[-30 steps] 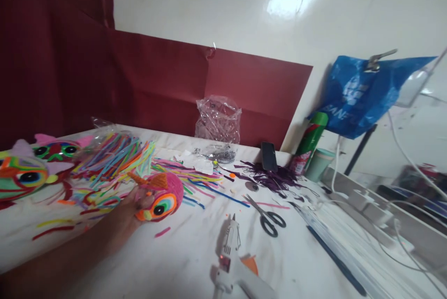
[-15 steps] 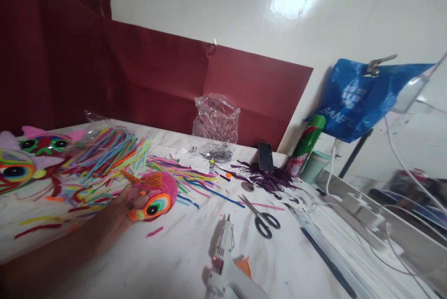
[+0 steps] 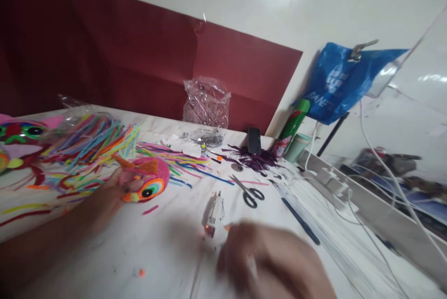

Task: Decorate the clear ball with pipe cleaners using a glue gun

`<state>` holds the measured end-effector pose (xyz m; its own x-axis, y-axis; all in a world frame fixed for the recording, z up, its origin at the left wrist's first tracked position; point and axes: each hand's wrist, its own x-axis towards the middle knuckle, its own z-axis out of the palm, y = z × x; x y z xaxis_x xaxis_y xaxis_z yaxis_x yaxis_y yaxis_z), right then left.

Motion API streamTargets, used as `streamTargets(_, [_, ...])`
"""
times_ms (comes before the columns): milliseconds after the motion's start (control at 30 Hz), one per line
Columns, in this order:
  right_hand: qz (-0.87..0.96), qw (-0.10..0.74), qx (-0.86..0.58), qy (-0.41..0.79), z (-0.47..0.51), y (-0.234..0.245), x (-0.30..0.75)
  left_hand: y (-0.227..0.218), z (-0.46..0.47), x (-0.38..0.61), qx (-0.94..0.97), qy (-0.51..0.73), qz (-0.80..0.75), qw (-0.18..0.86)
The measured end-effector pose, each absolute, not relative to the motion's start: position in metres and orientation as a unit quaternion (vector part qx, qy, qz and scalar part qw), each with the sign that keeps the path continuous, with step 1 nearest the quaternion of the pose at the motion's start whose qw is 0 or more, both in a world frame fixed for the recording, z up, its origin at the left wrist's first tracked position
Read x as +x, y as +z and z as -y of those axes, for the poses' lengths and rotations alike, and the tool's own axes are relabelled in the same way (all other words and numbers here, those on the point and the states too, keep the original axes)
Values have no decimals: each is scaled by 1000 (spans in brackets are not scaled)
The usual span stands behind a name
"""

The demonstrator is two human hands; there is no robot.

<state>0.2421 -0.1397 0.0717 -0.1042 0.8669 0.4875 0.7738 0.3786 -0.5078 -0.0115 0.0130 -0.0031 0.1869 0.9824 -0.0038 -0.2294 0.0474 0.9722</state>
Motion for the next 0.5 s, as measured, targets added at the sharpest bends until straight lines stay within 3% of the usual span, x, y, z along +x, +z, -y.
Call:
streamTargets(67, [743, 323, -586, 13, 152, 66, 261, -2, -12, -11, 492, 484, -426, 585])
streamTargets(200, [788, 116, -605, -10, 151, 14, 283, -1, -8, -7, 502, 479, -435, 573])
streamTargets(267, [787, 76, -612, -19, 141, -8, 283, -3, -7, -6, 502, 489, -418, 578])
streamTargets(400, [764, 81, -639, -45, 126, -22, 276, -6, -6, -6, 509, 486, -405, 583])
streamTargets(500, [749, 159, -641, -52, 124, -19, 275, -2, -3, -7, 515, 482, -398, 586])
